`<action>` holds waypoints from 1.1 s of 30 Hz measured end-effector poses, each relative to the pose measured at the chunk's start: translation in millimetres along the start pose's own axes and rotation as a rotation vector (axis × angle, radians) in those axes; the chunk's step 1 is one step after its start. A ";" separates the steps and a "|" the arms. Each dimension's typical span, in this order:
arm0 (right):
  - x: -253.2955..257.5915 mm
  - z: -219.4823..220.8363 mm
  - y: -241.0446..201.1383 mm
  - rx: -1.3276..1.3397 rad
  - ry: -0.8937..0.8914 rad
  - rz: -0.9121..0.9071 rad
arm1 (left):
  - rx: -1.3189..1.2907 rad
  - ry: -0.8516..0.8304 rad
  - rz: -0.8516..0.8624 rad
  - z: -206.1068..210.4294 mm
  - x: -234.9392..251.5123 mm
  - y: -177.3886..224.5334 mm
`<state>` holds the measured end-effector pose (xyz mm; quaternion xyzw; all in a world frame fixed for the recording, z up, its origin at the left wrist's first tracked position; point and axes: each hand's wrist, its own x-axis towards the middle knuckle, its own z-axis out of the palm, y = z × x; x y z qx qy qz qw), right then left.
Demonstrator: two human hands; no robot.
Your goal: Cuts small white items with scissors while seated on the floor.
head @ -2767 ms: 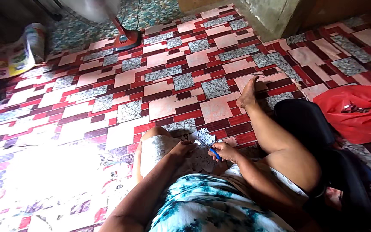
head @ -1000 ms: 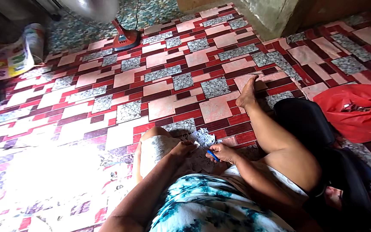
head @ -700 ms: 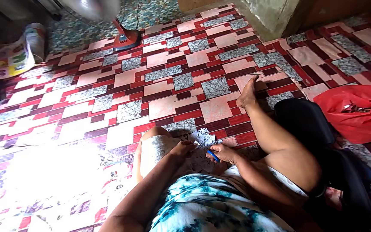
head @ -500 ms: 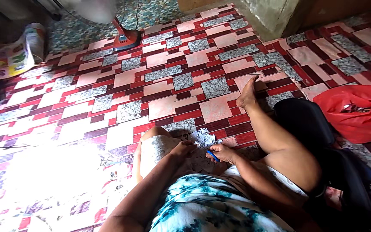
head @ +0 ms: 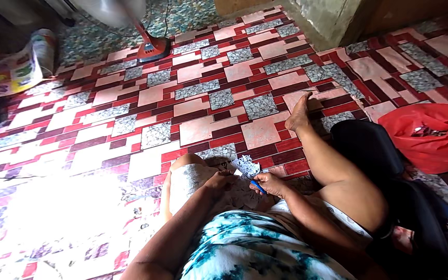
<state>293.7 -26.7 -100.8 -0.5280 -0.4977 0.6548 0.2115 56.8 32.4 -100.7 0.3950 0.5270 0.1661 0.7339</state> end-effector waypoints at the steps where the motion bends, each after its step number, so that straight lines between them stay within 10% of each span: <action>1: -0.2 0.4 0.3 -0.004 0.008 -0.009 | 0.004 0.002 -0.002 -0.5 -0.1 0.3; 33: 1.1 0.2 1.6 -0.065 -0.011 0.005 | 0.027 0.025 -0.023 2.3 -0.2 1.4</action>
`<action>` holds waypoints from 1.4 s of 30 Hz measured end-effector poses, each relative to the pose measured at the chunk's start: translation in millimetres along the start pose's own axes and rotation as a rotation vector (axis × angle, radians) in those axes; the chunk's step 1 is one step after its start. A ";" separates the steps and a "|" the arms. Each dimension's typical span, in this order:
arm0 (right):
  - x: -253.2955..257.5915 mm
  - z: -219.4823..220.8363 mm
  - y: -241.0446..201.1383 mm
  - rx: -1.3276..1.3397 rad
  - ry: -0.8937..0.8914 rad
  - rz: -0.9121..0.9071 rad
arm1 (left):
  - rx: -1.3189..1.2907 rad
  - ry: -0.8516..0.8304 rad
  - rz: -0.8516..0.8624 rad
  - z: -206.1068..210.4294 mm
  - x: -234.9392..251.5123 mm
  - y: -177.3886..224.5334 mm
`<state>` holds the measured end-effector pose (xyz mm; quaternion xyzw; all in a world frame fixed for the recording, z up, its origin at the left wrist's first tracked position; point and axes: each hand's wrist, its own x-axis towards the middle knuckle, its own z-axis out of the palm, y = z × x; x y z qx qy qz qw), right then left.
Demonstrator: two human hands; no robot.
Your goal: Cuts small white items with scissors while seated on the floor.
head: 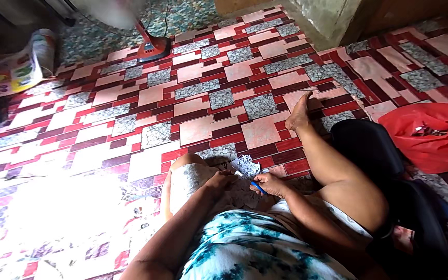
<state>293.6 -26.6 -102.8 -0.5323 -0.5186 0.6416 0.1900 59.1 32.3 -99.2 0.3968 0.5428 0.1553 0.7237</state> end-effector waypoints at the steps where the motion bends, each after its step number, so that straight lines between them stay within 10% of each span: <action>1: 0.1 0.0 0.2 0.007 0.007 -0.014 | -0.003 0.002 0.001 -0.2 0.4 -0.4; 42: -0.5 -1.1 0.8 0.038 -0.015 -0.015 | -0.026 0.006 0.018 0.4 0.7 0.0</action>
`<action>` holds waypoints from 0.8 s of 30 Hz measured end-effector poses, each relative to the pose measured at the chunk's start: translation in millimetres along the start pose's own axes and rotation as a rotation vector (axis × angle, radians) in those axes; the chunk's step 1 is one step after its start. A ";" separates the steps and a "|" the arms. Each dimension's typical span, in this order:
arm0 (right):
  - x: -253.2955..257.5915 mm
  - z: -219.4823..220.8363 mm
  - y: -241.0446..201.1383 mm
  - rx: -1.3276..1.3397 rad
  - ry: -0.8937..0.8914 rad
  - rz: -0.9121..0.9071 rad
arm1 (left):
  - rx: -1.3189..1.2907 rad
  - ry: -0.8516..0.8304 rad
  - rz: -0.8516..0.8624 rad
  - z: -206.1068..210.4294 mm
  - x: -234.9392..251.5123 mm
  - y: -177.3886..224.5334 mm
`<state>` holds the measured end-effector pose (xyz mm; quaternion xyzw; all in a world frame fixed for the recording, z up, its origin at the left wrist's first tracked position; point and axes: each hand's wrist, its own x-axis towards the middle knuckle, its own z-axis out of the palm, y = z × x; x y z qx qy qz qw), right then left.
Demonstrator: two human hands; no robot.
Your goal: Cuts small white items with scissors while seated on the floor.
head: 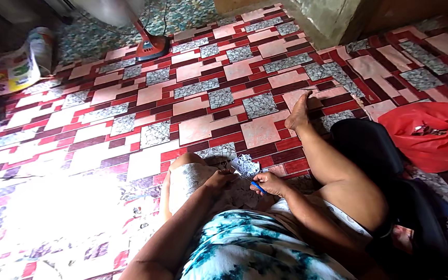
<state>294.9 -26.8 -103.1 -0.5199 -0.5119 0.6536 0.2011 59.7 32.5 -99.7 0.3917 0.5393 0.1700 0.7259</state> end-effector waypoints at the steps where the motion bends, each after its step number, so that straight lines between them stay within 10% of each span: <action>1: 0.2 -0.1 0.1 0.003 -0.003 -0.002 | -0.001 0.000 -0.001 -0.3 0.4 -0.1; 24: -0.6 -1.4 -0.2 -0.056 -0.031 0.020 | 0.026 0.020 0.000 0.6 -0.5 -0.1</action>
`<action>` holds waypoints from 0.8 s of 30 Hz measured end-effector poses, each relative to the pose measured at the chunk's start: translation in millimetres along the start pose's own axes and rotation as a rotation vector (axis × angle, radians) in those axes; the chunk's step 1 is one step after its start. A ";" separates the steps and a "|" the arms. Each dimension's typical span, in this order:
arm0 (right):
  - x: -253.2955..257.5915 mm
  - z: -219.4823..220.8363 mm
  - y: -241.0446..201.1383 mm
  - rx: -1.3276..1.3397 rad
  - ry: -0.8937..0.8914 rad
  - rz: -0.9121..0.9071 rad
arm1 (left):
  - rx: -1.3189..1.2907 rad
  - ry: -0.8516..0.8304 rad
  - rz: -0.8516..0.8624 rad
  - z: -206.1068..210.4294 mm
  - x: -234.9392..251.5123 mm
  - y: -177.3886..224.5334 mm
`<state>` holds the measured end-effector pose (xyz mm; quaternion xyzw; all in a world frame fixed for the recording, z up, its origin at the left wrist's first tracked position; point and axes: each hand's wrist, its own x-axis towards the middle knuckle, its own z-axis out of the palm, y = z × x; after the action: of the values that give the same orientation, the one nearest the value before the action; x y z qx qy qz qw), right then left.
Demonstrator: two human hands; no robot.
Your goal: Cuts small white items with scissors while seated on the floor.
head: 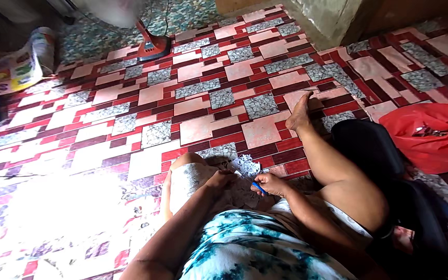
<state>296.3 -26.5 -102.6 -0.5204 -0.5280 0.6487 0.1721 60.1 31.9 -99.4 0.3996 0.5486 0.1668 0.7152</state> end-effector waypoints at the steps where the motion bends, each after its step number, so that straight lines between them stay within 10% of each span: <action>1: 0.0 0.6 -0.3 -0.045 -0.020 0.014 | -0.005 0.014 0.002 0.4 -0.2 0.3; 24: 3.9 4.9 0.0 -0.081 0.012 -0.011 | 0.006 0.009 0.005 2.8 -0.3 -1.0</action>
<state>290.7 -26.0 -104.9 -0.5278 -0.5558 0.6226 0.1576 62.4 30.0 -99.7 0.4023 0.5512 0.1690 0.7112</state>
